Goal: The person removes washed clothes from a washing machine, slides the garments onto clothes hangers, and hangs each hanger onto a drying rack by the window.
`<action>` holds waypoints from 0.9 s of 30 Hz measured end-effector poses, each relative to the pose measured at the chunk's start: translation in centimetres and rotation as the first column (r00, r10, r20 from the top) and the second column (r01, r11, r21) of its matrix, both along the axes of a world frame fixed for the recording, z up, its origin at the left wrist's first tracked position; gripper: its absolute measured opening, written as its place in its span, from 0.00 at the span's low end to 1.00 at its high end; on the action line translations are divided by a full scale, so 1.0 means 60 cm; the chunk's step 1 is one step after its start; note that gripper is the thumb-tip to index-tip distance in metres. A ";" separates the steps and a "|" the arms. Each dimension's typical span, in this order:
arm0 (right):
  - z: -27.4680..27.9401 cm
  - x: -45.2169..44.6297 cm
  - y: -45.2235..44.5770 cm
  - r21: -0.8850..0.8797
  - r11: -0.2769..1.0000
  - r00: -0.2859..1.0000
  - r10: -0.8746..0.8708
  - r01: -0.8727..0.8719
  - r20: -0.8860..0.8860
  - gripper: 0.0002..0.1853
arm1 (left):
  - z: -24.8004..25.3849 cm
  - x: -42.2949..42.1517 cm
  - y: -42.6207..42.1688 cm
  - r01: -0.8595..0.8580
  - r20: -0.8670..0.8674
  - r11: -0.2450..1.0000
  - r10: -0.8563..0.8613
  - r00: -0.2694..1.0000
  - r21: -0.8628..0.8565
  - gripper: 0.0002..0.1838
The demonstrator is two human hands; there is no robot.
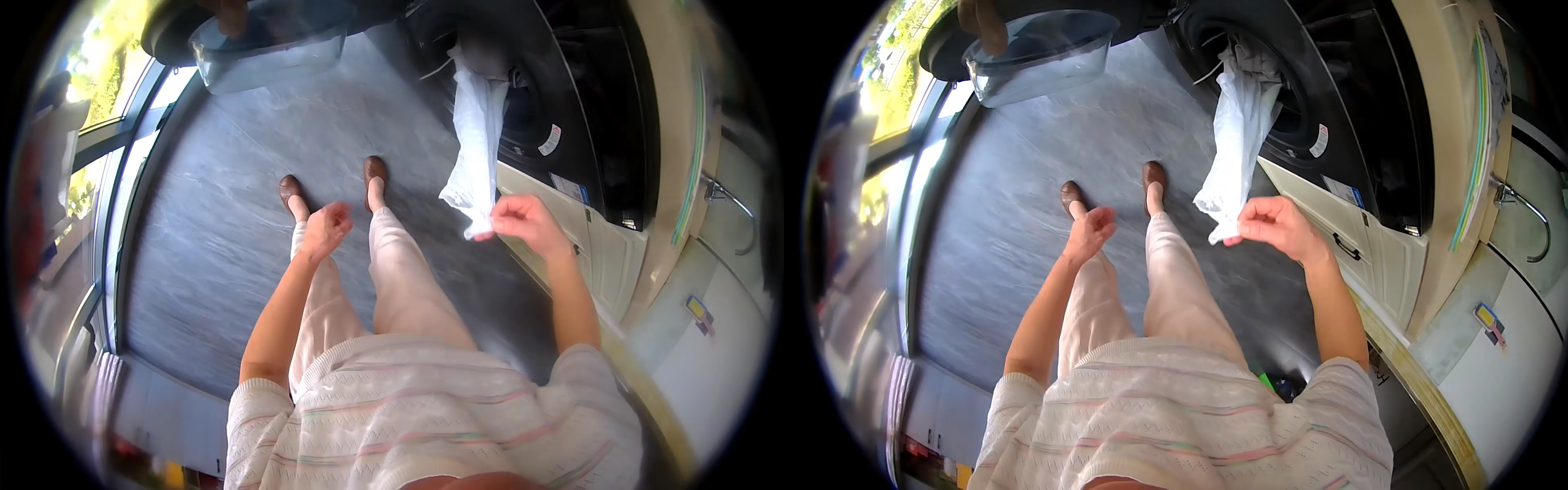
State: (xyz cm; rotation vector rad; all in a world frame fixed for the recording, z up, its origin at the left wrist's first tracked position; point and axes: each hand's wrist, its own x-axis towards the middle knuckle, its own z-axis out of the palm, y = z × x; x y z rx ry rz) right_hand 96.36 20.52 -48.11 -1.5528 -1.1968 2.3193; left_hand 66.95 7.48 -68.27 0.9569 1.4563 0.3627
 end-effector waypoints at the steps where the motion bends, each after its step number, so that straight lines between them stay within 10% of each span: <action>1: 0.034 -0.009 -0.005 -0.008 1.000 0.998 0.017 -0.018 -0.066 0.04 | 0.025 0.008 0.022 0.046 -0.029 0.997 -0.044 0.999 0.067 0.20; 7: 0.203 0.001 -0.026 0.286 0.948 0.897 0.246 -0.143 -0.368 0.04 | 0.182 0.089 0.151 0.123 -0.134 0.858 -0.064 0.989 0.499 0.35; 11: 0.259 0.024 0.001 0.443 0.838 0.482 0.545 -0.318 -0.686 0.03 | 0.218 0.144 0.205 0.177 -0.245 0.761 -0.025 0.969 0.624 0.36; 14: 0.313 0.025 0.022 0.452 0.874 0.371 0.486 -0.179 -0.792 0.05 | 0.211 0.156 0.213 0.236 -0.224 0.651 -0.103 0.969 0.722 0.17; 17: 0.326 0.084 0.036 0.388 0.921 0.482 0.329 0.026 -0.812 0.05 | 0.236 0.127 0.213 -0.085 0.425 0.941 -0.067 0.903 0.328 0.12; 27: 0.240 0.099 -0.015 0.330 0.772 0.794 -0.345 0.543 -0.501 0.08 | 0.412 -0.051 0.135 -0.313 0.849 0.934 0.302 0.433 -0.172 0.12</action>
